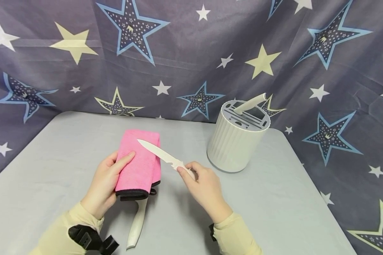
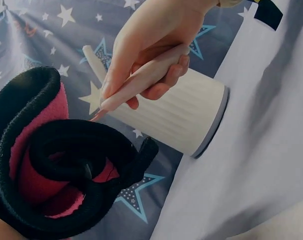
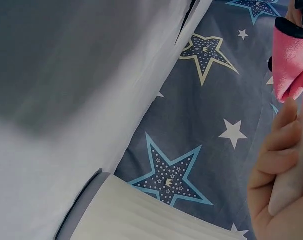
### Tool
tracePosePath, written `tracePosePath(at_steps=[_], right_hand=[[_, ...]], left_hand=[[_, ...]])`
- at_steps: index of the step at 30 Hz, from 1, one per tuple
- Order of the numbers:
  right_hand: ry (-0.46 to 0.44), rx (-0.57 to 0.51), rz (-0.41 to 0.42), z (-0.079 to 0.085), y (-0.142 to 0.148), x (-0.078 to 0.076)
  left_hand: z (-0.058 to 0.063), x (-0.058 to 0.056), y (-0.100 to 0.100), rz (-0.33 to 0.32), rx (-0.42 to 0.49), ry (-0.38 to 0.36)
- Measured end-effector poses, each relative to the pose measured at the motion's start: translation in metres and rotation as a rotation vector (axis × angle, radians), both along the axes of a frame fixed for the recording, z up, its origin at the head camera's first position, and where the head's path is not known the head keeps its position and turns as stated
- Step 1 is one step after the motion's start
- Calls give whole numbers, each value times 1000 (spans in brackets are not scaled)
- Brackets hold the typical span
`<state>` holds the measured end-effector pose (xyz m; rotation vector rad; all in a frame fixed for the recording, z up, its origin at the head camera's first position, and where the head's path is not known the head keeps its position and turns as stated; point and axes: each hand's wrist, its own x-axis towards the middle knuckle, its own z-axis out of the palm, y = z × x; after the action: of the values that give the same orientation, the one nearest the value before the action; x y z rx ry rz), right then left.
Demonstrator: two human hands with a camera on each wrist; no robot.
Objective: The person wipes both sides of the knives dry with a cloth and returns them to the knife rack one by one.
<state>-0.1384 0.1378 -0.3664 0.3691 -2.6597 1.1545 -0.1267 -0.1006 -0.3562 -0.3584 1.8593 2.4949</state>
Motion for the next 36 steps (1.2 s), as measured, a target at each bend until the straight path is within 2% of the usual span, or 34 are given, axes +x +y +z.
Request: tracePosePath(at_steps=[9,24,36], right_hand=[[24,-2,12,-3,1,-1],[52,-7,44,1,-8,-6],[54,-6,49,7,-15,-8]], left_hand=[[1,2,-1,-19,29,5],[-4,6,9,-64,-39,-32],[-3,8,17,-82,-34,-32]])
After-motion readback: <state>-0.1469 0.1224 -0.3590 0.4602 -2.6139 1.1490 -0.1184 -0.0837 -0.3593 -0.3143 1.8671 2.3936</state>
